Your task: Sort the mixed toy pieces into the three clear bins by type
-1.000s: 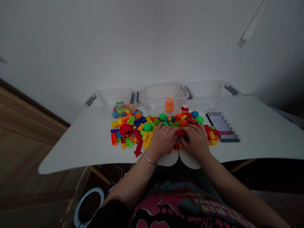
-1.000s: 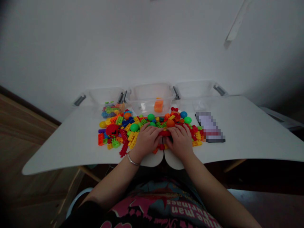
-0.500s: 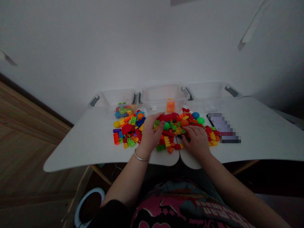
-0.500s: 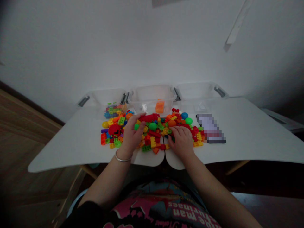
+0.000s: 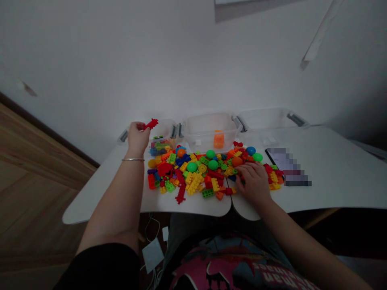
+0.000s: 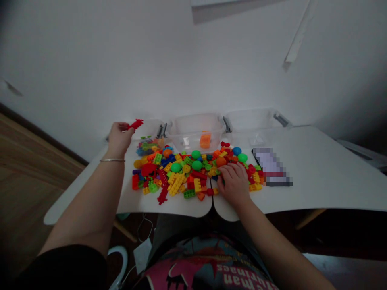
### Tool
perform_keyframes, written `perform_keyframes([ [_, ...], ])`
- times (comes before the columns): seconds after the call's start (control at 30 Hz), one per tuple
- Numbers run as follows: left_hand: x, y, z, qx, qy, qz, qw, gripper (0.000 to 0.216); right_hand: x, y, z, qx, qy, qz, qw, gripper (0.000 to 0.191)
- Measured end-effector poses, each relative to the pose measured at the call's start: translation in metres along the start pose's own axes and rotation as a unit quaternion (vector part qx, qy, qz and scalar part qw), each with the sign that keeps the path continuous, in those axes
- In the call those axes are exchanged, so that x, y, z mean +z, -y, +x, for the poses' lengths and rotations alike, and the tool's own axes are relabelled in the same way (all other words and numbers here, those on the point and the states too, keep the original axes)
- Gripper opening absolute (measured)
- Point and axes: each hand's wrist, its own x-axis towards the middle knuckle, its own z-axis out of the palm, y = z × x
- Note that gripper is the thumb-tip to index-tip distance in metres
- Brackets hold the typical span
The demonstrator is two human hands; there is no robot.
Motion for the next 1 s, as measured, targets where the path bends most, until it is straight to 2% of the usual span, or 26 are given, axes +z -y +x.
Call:
perform_keyframes([
  [0.13,0.006,0.001,0.001,0.0,0.103,0.086,0.991,0.022,0.001,0.001,0.0,-0.011,0.0,0.006,1.0,0.02],
  [0.27,0.011,-0.005,-0.001,-0.04,0.177,0.153,0.971,0.03,0.002,0.0,-0.001,-0.017,0.002,0.007,1.0,0.021],
  [0.53,0.016,-0.013,-0.002,-0.054,0.226,0.273,0.934,0.035,0.002,-0.001,-0.002,-0.007,0.011,0.026,1.0,0.022],
  [0.6,0.016,-0.01,-0.002,-0.036,0.213,0.262,0.94,0.039,0.002,0.0,-0.002,-0.009,0.007,0.021,1.0,0.021],
  [0.7,0.011,-0.007,-0.008,0.015,0.162,0.197,0.967,0.042,0.002,0.0,-0.001,-0.014,0.004,0.017,1.0,0.02],
  [0.8,-0.003,-0.015,-0.036,0.087,0.098,0.091,0.987,0.043,0.002,0.0,-0.001,-0.016,0.004,0.021,1.0,0.02],
  [0.87,-0.015,-0.025,-0.073,0.154,0.063,0.064,0.984,0.039,0.002,-0.001,-0.001,-0.014,0.003,0.023,1.0,0.02],
  [0.93,-0.025,-0.035,-0.123,0.229,0.09,0.08,0.966,0.032,0.001,-0.001,-0.001,-0.011,0.004,0.025,1.0,0.021],
  [1.0,-0.029,-0.04,-0.176,0.273,0.133,0.102,0.947,0.031,0.001,0.0,-0.001,-0.012,0.005,0.026,1.0,0.022],
])
